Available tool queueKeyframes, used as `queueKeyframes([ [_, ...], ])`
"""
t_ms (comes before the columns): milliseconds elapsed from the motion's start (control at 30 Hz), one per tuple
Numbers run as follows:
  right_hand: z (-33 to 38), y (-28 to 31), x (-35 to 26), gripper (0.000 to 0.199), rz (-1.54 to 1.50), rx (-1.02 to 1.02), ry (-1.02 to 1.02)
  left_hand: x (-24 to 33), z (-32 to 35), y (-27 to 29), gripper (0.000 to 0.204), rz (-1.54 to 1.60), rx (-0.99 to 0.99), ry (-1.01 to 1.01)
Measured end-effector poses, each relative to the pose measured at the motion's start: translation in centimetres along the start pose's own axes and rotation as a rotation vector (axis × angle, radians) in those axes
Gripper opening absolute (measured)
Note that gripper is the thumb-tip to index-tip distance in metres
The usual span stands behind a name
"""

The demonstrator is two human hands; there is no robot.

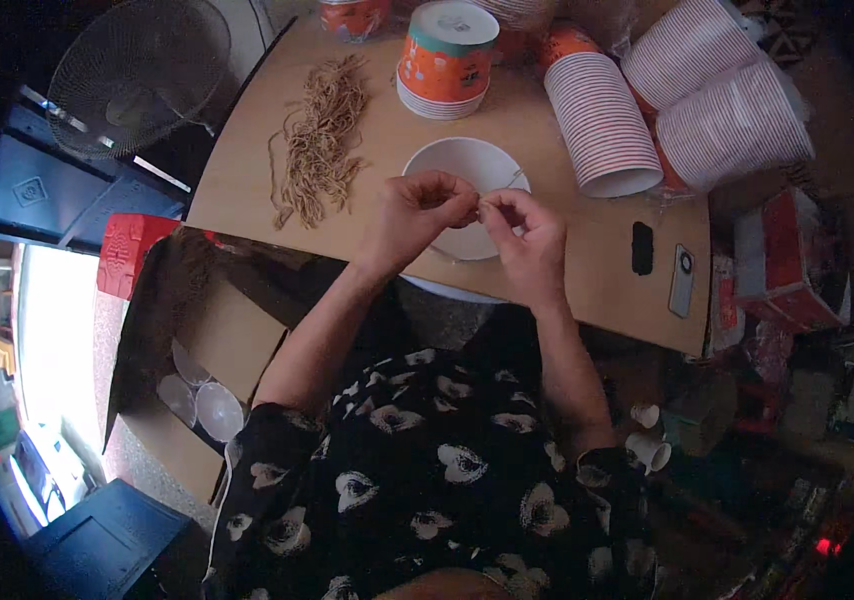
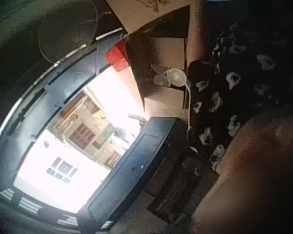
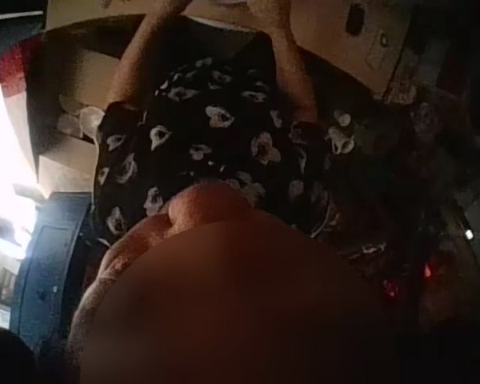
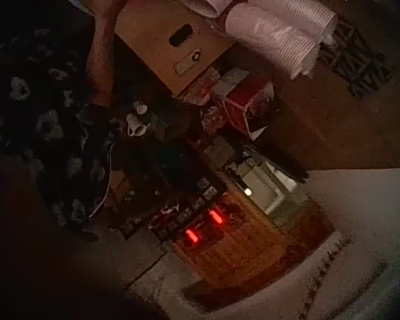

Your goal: Tying rubber bands around paper bowls for packaging.

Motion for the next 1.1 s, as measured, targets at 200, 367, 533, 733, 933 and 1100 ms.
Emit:
queueKeyframes([
  [200, -0.1, 0.2, 0.1, 0.011, -0.143, -0.018, -0.114, -0.7, -0.2, 0.0, 0.012, 0.082, -0.022, 0.032],
  [367, -0.1, 0.2, 0.7, 0.013, -0.124, -0.025, -0.116, -0.8, -0.2, 0.0, 0.012, 0.054, -0.019, 0.035],
  [533, -0.4, 0.5, 0.9, 0.013, -0.126, -0.042, -0.159, -0.9, -0.1, -0.1, 0.013, 0.064, -0.022, 0.013],
  [733, -0.4, 0.7, 0.4, 0.014, -0.279, -0.011, -0.258, -0.4, 0.2, -0.4, 0.015, -0.005, -0.043, -0.001],
  [933, -0.4, 0.7, 0.2, 0.015, -0.313, -0.014, -0.272, -1.8, -0.2, -0.5, 0.016, 0.061, -0.024, -0.03],
  [1100, -0.3, 0.4, 0.0, 0.015, -0.283, -0.016, -0.308, -2.4, -0.2, -0.2, 0.015, 0.002, -0.011, -0.045],
])
Point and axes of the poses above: each hand's wrist, its own z-axis away from the middle knuckle, its own y-axis out of the back of the hand, x = y × z, the point moved 2 cm from there along -z, towards the middle knuckle, and after that the axes turned 1 degree about -x, right-handed, at the moved point
